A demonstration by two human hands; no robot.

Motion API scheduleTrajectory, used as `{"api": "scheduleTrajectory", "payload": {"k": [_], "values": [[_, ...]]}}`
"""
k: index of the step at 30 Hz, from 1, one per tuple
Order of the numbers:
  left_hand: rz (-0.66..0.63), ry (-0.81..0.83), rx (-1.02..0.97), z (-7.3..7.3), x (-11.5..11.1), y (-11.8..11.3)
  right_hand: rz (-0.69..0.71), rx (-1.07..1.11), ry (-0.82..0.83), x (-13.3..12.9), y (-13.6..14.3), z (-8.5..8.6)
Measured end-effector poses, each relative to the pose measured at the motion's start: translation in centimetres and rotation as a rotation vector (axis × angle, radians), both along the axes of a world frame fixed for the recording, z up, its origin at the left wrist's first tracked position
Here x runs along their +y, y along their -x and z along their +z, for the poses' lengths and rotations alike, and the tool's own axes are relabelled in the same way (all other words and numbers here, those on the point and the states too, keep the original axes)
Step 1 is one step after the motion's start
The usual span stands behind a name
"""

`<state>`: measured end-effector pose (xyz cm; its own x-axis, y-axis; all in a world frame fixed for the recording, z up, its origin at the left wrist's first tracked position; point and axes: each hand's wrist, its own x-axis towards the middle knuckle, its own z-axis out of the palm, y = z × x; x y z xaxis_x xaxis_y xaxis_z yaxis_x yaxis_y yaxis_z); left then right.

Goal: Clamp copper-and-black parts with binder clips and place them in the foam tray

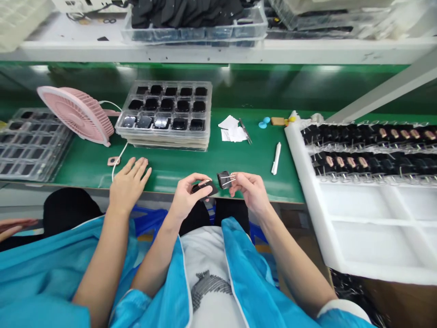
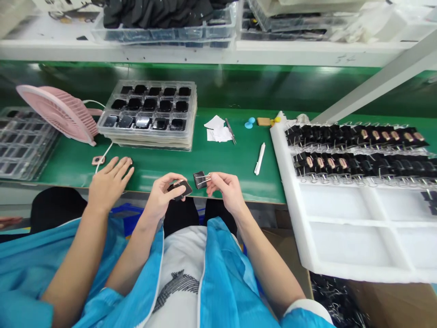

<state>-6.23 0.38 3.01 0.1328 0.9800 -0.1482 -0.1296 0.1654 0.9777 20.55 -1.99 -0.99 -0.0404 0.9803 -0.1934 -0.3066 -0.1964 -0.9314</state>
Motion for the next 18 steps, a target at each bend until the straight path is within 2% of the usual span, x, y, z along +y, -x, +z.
{"api": "scheduleTrajectory", "payload": {"k": [2, 4, 6, 10, 12, 15, 18], "values": [[0.017, -0.017, 0.044, 1.1, 1.3, 3.5, 0.042, 0.013, 0.019, -0.3, 0.0, 0.1], [0.053, -0.032, 0.064, 1.4, 1.9, 4.7, 0.067, 0.022, 0.023, -0.6, -0.1, 0.3], [0.048, -0.026, 0.068, 0.7, 1.4, 3.0, 0.070, 0.013, 0.017, -0.7, -0.3, 0.3], [-0.010, 0.005, 0.078, -1.8, -1.1, -4.5, 0.057, -0.048, 0.014, -0.7, -0.5, 0.0], [-0.016, 0.014, 0.089, -2.5, -1.9, -6.8, 0.047, -0.065, 0.014, -0.7, -0.4, -0.2], [-0.014, 0.017, 0.110, -2.6, -2.4, -7.9, 0.037, -0.076, 0.003, -0.7, -0.2, -0.3], [-0.053, 0.025, 0.119, -2.3, -2.5, -7.7, 0.052, -0.087, -0.019, -0.8, -0.1, -0.1]]}}
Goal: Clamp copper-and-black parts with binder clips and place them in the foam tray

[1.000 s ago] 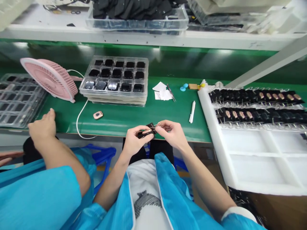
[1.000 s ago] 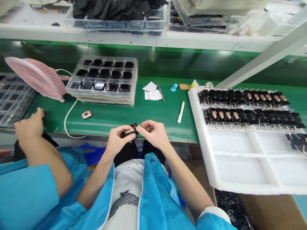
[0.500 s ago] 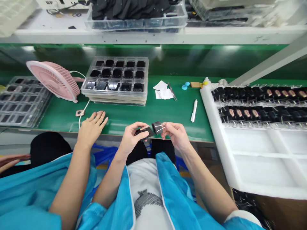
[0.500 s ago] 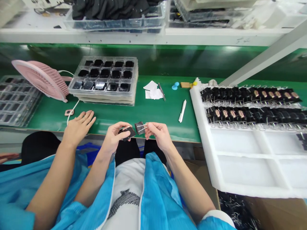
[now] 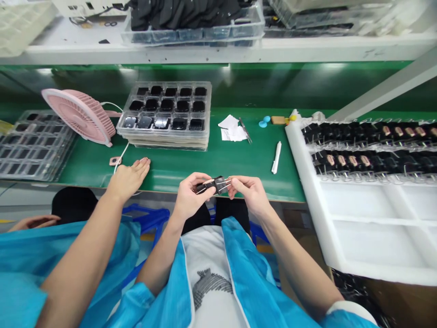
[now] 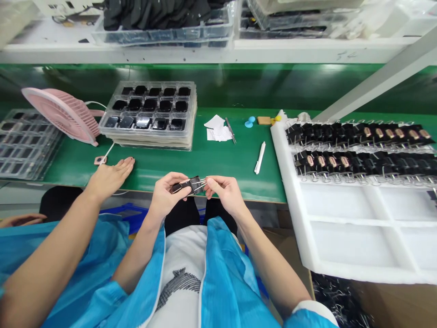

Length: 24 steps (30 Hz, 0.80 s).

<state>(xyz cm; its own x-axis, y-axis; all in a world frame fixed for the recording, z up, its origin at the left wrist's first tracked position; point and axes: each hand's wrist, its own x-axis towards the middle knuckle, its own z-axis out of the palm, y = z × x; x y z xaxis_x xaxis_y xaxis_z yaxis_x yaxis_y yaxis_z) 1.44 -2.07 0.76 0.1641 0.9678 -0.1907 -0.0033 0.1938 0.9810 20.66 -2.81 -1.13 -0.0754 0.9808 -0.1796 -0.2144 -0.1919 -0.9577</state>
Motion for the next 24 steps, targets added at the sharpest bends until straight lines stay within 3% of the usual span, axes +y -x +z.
{"api": "scheduleTrajectory", "payload": {"k": [3, 6, 9, 12, 14, 17, 20, 24], "values": [[0.031, 0.002, 0.009, 0.4, 0.8, 2.5, -0.002, -0.027, -0.017, -0.1, 0.0, 0.3], [0.159, -0.015, 0.013, 0.6, 3.2, 9.0, -0.005, -0.053, -0.018, -0.1, 0.1, 0.7], [0.284, -0.001, -0.025, -0.2, 5.6, 16.2, 0.003, -0.058, -0.022, 0.0, 0.1, 0.9], [0.326, 0.011, -0.030, -1.3, 6.4, 19.2, -0.002, -0.062, -0.031, 0.1, 0.3, 0.8], [0.289, -0.013, 0.007, -1.2, 6.1, 18.7, -0.004, -0.064, -0.036, 0.0, 0.4, 0.8], [0.187, -0.033, 0.033, -0.1, 5.2, 15.9, 0.004, -0.047, -0.047, -0.1, 0.5, 0.7], [0.109, -0.028, 0.024, 0.6, 4.0, 12.1, 0.029, -0.022, -0.029, -0.1, 0.2, 0.6], [-0.017, -0.005, 0.011, -0.1, 2.0, 5.8, 0.137, -0.032, 0.008, 0.2, -0.6, 1.3]]}}
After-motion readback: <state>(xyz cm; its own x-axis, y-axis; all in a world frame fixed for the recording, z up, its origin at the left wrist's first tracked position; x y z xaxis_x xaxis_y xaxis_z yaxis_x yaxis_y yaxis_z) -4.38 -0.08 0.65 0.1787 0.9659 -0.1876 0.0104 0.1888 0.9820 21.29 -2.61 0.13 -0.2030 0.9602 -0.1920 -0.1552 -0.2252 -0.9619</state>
